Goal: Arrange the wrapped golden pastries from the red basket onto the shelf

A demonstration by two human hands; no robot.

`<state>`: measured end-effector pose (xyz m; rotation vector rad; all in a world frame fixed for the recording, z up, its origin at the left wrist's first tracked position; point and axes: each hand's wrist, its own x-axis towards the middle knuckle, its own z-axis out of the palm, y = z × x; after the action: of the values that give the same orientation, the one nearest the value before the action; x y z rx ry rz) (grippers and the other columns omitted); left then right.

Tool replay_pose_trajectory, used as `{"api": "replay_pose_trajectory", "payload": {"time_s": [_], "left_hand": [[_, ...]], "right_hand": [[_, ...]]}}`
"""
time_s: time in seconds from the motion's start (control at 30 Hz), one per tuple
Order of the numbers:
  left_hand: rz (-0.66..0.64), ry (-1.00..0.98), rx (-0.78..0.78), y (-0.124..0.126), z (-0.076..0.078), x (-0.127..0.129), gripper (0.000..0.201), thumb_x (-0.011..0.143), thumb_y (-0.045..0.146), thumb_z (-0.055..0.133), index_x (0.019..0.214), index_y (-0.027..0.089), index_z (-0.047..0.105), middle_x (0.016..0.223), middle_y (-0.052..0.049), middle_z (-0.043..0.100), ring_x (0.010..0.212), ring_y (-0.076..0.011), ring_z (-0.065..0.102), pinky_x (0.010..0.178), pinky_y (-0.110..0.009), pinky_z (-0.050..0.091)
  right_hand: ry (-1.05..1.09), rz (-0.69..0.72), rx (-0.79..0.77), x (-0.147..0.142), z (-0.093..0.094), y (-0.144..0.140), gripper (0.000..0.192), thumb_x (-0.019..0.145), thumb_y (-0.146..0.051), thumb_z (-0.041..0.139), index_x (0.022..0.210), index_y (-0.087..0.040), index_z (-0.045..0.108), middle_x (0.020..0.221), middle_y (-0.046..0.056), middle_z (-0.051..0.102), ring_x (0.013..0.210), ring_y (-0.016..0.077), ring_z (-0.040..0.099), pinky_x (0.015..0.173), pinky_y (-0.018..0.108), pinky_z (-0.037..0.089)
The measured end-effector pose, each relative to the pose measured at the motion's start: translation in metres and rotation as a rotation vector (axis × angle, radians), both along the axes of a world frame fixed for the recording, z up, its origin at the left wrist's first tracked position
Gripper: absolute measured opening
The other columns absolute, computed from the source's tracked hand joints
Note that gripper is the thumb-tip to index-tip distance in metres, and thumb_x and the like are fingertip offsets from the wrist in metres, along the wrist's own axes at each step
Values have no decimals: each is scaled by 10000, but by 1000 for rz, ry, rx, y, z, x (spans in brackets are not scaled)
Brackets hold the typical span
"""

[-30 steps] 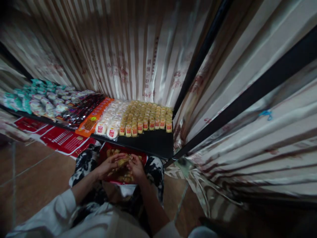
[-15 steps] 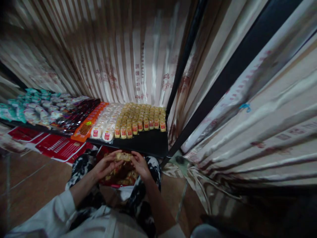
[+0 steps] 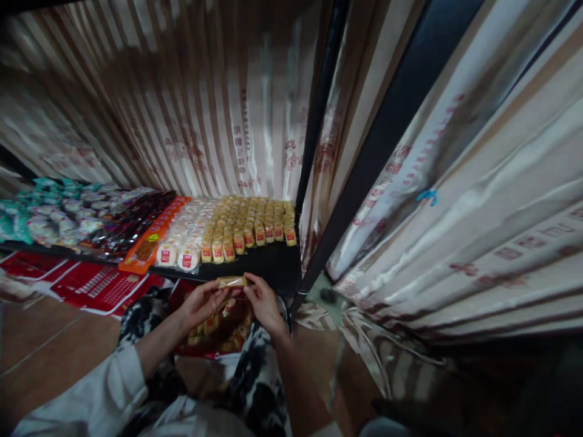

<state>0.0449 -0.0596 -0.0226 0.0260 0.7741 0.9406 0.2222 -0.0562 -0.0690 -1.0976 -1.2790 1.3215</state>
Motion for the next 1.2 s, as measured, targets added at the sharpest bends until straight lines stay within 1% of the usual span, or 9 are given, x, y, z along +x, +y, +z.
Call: {"api": "replay_pose_trajectory", "payload": {"time_s": [0.1, 0.27, 0.43, 0.53, 0.63, 0.73, 0.9, 1.07, 1.2], "left_hand": [[-31, -8, -28, 2, 0, 7, 406, 878, 127, 416, 1254, -25, 415, 1003, -197, 663, 969, -218, 648, 692, -165, 555], [-60, 82, -29, 8, -6, 10, 305, 892, 127, 403, 1145, -9, 504, 821, -139, 691, 753, -158, 690, 626, -154, 555], [-97, 290, 18, 26, -3, 12, 225, 903, 189, 422, 971, 37, 574, 776, -119, 688, 666, -137, 683, 548, -133, 532], [-102, 389, 83, 39, 1, 19, 221, 898, 224, 446, 886, 61, 595, 730, -103, 679, 658, -126, 673, 567, -141, 525], [-92, 447, 239, 51, 3, 29, 103, 830, 193, 561, 814, 97, 596, 740, -64, 674, 681, -111, 658, 670, -183, 535], [-126, 625, 397, 64, 3, 44, 76, 746, 125, 635, 775, 118, 565, 676, -13, 645, 596, -86, 621, 579, -171, 497], [-169, 890, 527, 92, 1, 75, 104, 744, 118, 600, 765, 153, 504, 507, 73, 500, 479, -80, 539, 454, -169, 402], [-146, 1137, 586, 122, -6, 105, 176, 742, 121, 581, 911, 154, 544, 639, 37, 564, 583, -97, 553, 582, -207, 441], [-136, 1372, 665, 144, -13, 123, 285, 737, 202, 620, 1010, 147, 559, 830, -54, 644, 779, -163, 600, 735, -259, 444]], "right_hand": [[-44, -59, -30, 2, 1, 9, 381, 760, -400, 566, 1073, -191, 620, 922, 47, 657, 630, 104, 583, 606, 236, 489], [-82, -78, -75, 3, -1, 16, 325, 758, -372, 545, 1000, -168, 618, 831, 30, 652, 478, 66, 522, 464, 200, 426], [-62, -143, -168, 0, -10, 21, 388, 769, -371, 510, 1109, -186, 529, 813, 3, 606, 421, 54, 500, 368, 175, 348], [-37, -191, -186, -3, -14, 25, 425, 784, -375, 471, 1171, -200, 464, 751, -23, 590, 411, 63, 500, 353, 172, 340], [-46, -252, -208, -3, -17, 31, 455, 797, -385, 428, 1210, -193, 419, 678, -42, 574, 387, 72, 482, 352, 181, 346], [-150, -267, -197, 1, -18, 37, 446, 813, -386, 389, 1198, -169, 441, 682, -21, 590, 412, 90, 503, 389, 205, 382], [-526, -466, 33, 11, -6, 47, 439, 809, -343, 426, 1205, -165, 493, 1085, 110, 576, 609, 121, 584, 645, 301, 496], [-629, -583, 231, 11, 5, 62, 416, 820, -276, 425, 1223, -195, 483, 1207, 125, 499, 788, 160, 599, 749, 319, 495], [-624, -669, 241, 13, -1, 79, 421, 810, -202, 407, 1226, -174, 466, 1208, 146, 490, 850, 186, 596, 774, 339, 492]]}}
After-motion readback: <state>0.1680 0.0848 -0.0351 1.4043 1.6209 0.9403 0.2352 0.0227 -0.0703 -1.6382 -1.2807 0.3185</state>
